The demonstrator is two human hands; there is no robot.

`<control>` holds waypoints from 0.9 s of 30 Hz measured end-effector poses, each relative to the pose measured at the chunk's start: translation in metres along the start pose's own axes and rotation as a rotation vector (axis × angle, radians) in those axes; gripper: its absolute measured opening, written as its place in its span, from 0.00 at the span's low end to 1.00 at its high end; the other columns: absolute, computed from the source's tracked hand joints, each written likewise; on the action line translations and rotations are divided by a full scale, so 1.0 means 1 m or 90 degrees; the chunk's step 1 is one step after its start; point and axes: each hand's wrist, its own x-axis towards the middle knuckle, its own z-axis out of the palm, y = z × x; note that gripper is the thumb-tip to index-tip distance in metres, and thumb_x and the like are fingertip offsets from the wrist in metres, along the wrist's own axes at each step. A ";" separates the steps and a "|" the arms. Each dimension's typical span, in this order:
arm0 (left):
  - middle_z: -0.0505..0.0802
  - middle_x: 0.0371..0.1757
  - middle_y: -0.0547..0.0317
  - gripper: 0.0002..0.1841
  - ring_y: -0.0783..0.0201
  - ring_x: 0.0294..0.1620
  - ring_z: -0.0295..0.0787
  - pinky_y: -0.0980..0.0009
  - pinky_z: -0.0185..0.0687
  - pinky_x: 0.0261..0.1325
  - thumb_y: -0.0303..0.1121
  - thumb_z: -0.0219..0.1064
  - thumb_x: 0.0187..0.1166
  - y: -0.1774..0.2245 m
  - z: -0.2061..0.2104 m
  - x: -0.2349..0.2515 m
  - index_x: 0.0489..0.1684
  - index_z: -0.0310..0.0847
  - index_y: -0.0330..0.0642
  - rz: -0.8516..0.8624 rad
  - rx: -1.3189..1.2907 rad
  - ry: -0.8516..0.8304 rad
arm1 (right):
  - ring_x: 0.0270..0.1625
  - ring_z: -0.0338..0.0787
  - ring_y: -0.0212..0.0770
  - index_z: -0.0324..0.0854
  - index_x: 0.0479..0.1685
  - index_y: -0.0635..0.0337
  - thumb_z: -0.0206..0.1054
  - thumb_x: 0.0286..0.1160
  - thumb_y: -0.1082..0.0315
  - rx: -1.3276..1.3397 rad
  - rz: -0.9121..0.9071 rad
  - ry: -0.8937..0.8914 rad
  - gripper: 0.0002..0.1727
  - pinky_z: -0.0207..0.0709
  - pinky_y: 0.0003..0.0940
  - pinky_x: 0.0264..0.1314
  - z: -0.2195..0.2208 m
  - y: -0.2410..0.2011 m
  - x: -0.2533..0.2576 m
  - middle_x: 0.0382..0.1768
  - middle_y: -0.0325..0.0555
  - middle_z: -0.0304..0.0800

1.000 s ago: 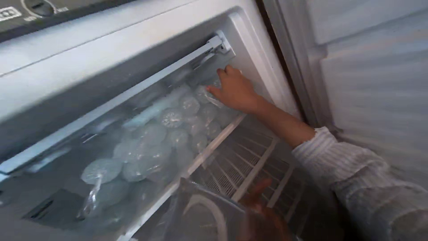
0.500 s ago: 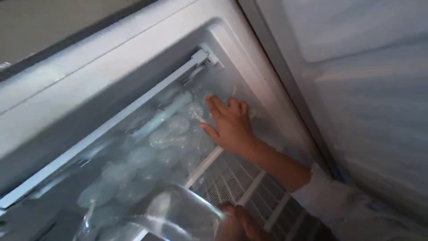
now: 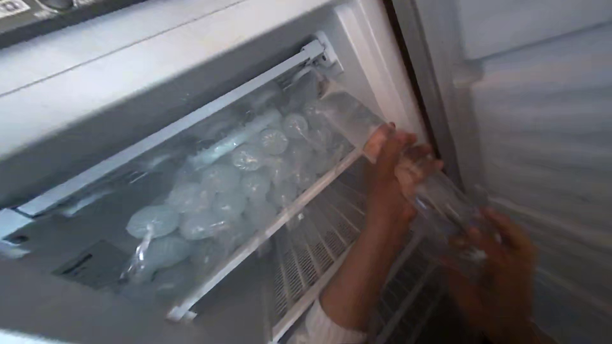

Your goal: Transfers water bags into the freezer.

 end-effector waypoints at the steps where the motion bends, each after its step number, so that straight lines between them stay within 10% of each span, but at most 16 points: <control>1: 0.87 0.33 0.66 0.08 0.69 0.29 0.89 0.69 0.92 0.36 0.36 0.50 0.91 0.002 0.005 0.008 0.59 0.71 0.52 -0.017 -0.006 0.008 | 0.79 0.68 0.16 0.71 0.78 0.40 0.64 0.85 0.56 -0.019 -0.017 0.033 0.24 0.64 0.15 0.80 0.003 0.005 0.012 0.80 0.29 0.65; 6: 0.89 0.39 0.60 0.10 0.63 0.44 0.94 0.64 0.92 0.51 0.43 0.51 0.91 0.016 0.002 0.055 0.46 0.72 0.48 -0.061 -0.089 0.024 | 0.75 0.79 0.34 0.79 0.72 0.58 0.65 0.85 0.65 -0.029 -0.085 0.047 0.19 0.71 0.22 0.78 0.025 0.011 0.064 0.74 0.56 0.77; 14: 0.89 0.61 0.55 0.52 0.61 0.57 0.90 0.62 0.88 0.57 0.79 0.22 0.75 0.043 -0.044 0.058 0.78 0.65 0.45 -0.147 0.115 -0.084 | 0.76 0.81 0.58 0.74 0.68 0.75 0.67 0.72 0.79 -0.022 -0.133 -0.056 0.23 0.77 0.40 0.75 0.066 0.008 0.167 0.80 0.72 0.70; 16: 0.90 0.61 0.53 0.44 0.58 0.56 0.92 0.59 0.90 0.54 0.68 0.22 0.85 0.040 -0.053 0.026 0.82 0.64 0.44 -0.132 0.230 -0.099 | 0.66 0.85 0.60 0.80 0.65 0.72 0.71 0.70 0.79 -0.029 -0.140 -0.030 0.22 0.82 0.38 0.65 0.091 0.013 0.192 0.73 0.75 0.72; 19: 0.93 0.53 0.53 0.15 0.66 0.46 0.94 0.69 0.93 0.45 0.32 0.54 0.91 0.039 -0.069 -0.014 0.64 0.79 0.33 0.046 0.535 -0.049 | 0.67 0.86 0.62 0.85 0.65 0.66 0.72 0.72 0.76 -0.093 -0.182 -0.050 0.20 0.83 0.48 0.65 0.126 0.019 0.212 0.67 0.68 0.83; 22: 0.94 0.44 0.58 0.08 0.73 0.40 0.91 0.75 0.88 0.42 0.32 0.70 0.79 0.054 -0.084 -0.026 0.47 0.90 0.39 0.322 0.835 0.091 | 0.56 0.87 0.63 0.91 0.57 0.59 0.76 0.66 0.73 -0.215 -0.257 -0.028 0.18 0.73 0.58 0.57 0.152 0.029 0.217 0.59 0.58 0.92; 27: 0.94 0.56 0.50 0.12 0.51 0.59 0.86 0.53 0.79 0.56 0.38 0.65 0.84 0.091 -0.092 -0.015 0.52 0.91 0.43 0.484 1.077 0.168 | 0.61 0.83 0.61 0.91 0.60 0.55 0.71 0.70 0.75 -0.325 -0.247 -0.123 0.19 0.65 0.64 0.66 0.171 0.036 0.219 0.63 0.55 0.88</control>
